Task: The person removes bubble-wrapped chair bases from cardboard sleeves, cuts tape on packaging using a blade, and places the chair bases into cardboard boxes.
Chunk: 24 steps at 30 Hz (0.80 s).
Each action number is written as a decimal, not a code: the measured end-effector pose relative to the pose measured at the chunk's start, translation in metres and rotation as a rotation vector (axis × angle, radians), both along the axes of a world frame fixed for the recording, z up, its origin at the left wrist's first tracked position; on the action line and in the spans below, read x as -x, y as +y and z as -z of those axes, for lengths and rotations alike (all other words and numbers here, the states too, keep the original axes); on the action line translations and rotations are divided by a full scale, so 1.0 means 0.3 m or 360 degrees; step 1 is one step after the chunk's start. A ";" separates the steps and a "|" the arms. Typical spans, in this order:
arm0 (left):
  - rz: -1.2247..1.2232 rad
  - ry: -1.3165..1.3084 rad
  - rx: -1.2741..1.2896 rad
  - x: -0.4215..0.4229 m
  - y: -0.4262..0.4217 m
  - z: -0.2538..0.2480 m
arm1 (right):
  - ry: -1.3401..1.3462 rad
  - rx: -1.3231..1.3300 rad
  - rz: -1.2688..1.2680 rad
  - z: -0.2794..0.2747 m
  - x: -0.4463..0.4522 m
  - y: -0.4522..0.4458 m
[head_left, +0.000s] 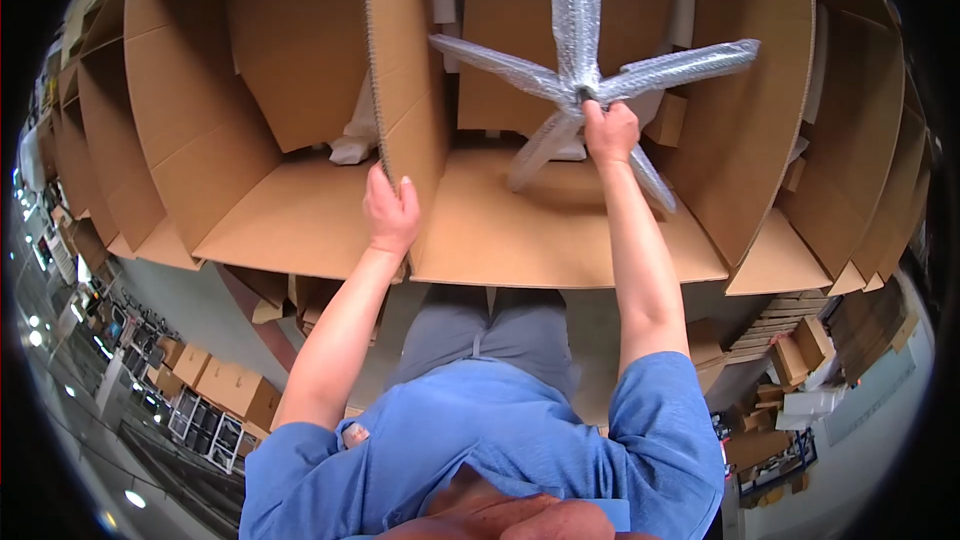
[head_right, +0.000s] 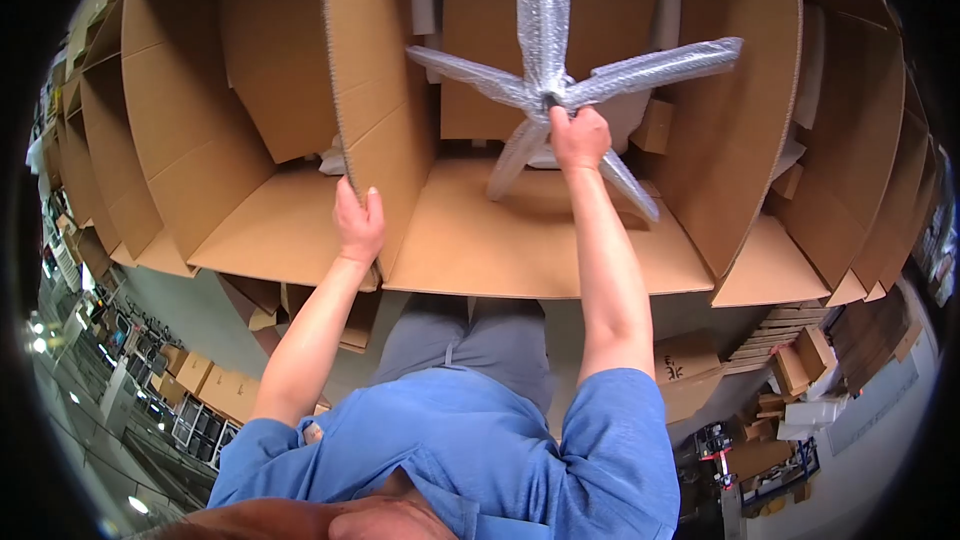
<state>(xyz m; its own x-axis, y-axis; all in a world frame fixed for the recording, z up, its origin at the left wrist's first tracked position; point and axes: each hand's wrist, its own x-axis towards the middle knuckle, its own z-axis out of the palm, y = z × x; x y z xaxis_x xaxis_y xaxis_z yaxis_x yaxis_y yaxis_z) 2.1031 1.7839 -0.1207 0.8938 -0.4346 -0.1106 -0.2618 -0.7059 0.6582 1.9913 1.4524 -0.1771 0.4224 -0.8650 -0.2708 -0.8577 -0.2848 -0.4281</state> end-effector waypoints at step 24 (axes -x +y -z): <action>-0.0173 0.0432 -0.0010 0.062 -0.001 -0.143 | -0.0452 -0.0775 0.0383 0.801 0.120 -0.038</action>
<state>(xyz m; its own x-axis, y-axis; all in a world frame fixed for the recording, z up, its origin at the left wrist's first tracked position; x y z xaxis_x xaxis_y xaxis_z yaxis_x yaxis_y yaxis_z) 2.0844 1.7836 -0.0778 0.8724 -0.3365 -0.3544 0.0008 -0.7243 0.6895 1.9553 1.4409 -0.4175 0.3442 -0.7503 -0.5644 -0.7067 0.1887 -0.6819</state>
